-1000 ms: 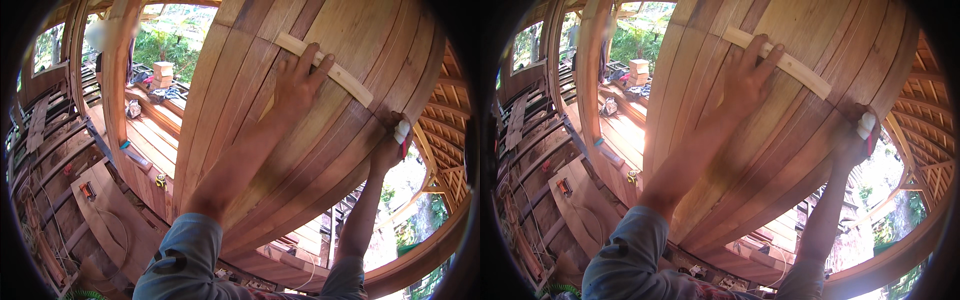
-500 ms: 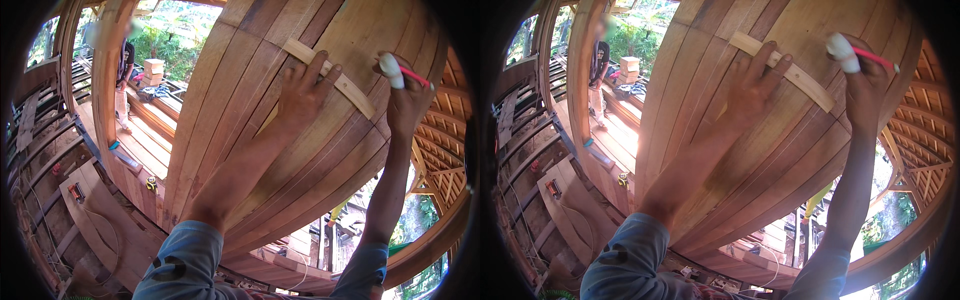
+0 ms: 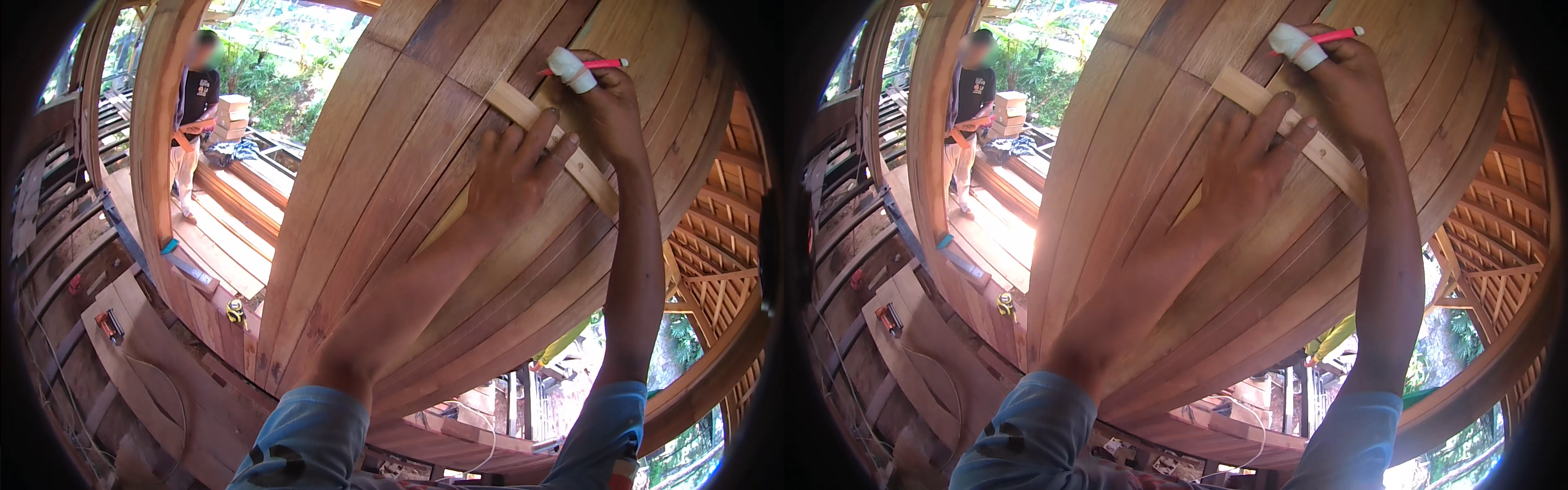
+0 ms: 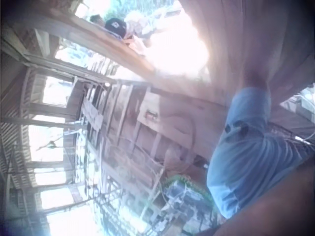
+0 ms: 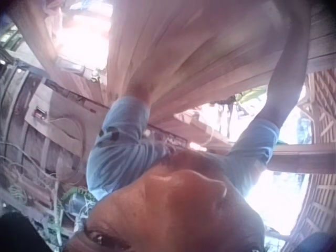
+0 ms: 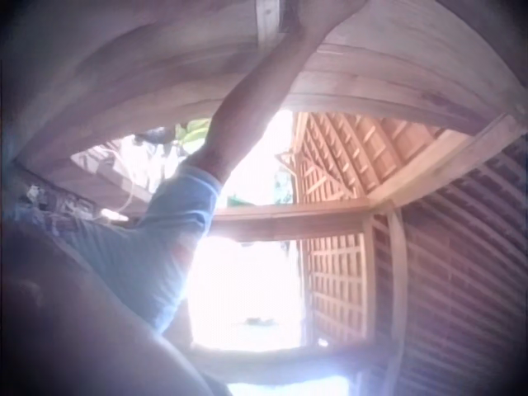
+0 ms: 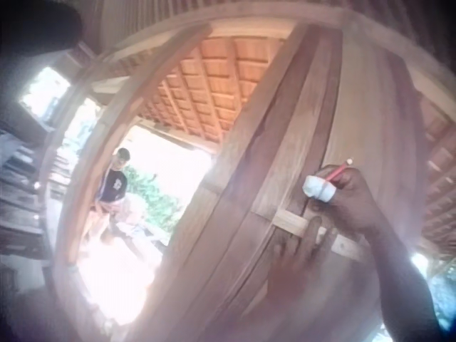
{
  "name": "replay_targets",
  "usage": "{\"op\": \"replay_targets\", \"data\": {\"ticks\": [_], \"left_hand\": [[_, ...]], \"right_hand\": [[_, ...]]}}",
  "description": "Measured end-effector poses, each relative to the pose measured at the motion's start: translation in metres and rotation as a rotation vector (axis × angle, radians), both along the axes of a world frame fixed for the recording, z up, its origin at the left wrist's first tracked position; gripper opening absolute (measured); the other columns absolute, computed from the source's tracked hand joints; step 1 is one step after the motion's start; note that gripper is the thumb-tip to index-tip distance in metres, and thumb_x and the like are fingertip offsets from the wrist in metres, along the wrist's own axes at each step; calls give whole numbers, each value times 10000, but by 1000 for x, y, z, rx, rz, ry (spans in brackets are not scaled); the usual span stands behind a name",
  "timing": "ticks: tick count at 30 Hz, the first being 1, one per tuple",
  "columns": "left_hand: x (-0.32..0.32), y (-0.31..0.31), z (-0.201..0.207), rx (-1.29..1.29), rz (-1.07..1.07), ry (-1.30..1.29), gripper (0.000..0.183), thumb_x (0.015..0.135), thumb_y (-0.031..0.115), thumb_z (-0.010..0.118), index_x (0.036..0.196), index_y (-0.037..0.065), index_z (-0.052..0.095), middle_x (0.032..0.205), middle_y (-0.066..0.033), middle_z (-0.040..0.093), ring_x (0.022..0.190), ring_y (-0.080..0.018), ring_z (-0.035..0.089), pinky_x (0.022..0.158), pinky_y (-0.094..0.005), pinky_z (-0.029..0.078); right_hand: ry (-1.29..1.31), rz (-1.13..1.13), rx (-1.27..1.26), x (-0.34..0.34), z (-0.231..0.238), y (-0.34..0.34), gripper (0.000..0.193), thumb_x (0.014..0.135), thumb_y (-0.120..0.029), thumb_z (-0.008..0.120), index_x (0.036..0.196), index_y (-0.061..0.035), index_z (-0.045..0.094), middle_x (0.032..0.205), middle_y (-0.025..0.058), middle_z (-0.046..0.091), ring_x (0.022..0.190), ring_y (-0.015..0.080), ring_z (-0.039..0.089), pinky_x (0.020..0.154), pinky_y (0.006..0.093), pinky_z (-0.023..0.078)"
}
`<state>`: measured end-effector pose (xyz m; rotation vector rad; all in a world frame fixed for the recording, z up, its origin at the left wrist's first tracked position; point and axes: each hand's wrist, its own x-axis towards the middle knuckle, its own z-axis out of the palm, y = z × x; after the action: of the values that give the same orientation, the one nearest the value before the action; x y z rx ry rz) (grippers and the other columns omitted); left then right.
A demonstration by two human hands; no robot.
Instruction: The person installs wooden panels on a curved ceiling using a pneumatic nail gun, hammer, and pencil. They position planks, drive nails, and mark measurements while working on scaffolding.
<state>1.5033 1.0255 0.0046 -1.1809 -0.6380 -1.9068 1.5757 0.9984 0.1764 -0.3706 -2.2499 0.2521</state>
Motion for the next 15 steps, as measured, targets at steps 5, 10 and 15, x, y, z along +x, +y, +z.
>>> {"op": "replay_targets", "data": {"ticks": [5, 10, 15], "left_hand": [[-2, -5, -1, -27, -12, -10, 426, 842, 72, 664, 1251, 182, 712, 1356, -81, 584, 887, -233, 524, 756, -414, 391], [-3, -7, 2, -12, -38, -30, 426, 839, 97, 673, 1253, 190, 713, 1319, -83, 613, 853, -224, 526, 721, -400, 379], [-2, -1, -1, -13, -44, -24, 432, 834, 113, 673, 1258, 191, 707, 1325, -85, 609, 888, -218, 543, 717, -404, 376]], "right_hand": [[3, -81, -65, -24, -9, -9, 282, 942, -229, 735, 1100, -1, 687, 925, 64, 707, 788, 109, 647, 677, 261, 538], [37, -154, -91, -29, -6, -7, 294, 964, -228, 708, 1128, 14, 672, 911, 82, 710, 769, 126, 660, 651, 256, 541], [60, -136, -103, -27, -8, 4, 287, 971, -204, 698, 1149, 18, 664, 878, 74, 708, 734, 110, 657, 603, 240, 520]]}}
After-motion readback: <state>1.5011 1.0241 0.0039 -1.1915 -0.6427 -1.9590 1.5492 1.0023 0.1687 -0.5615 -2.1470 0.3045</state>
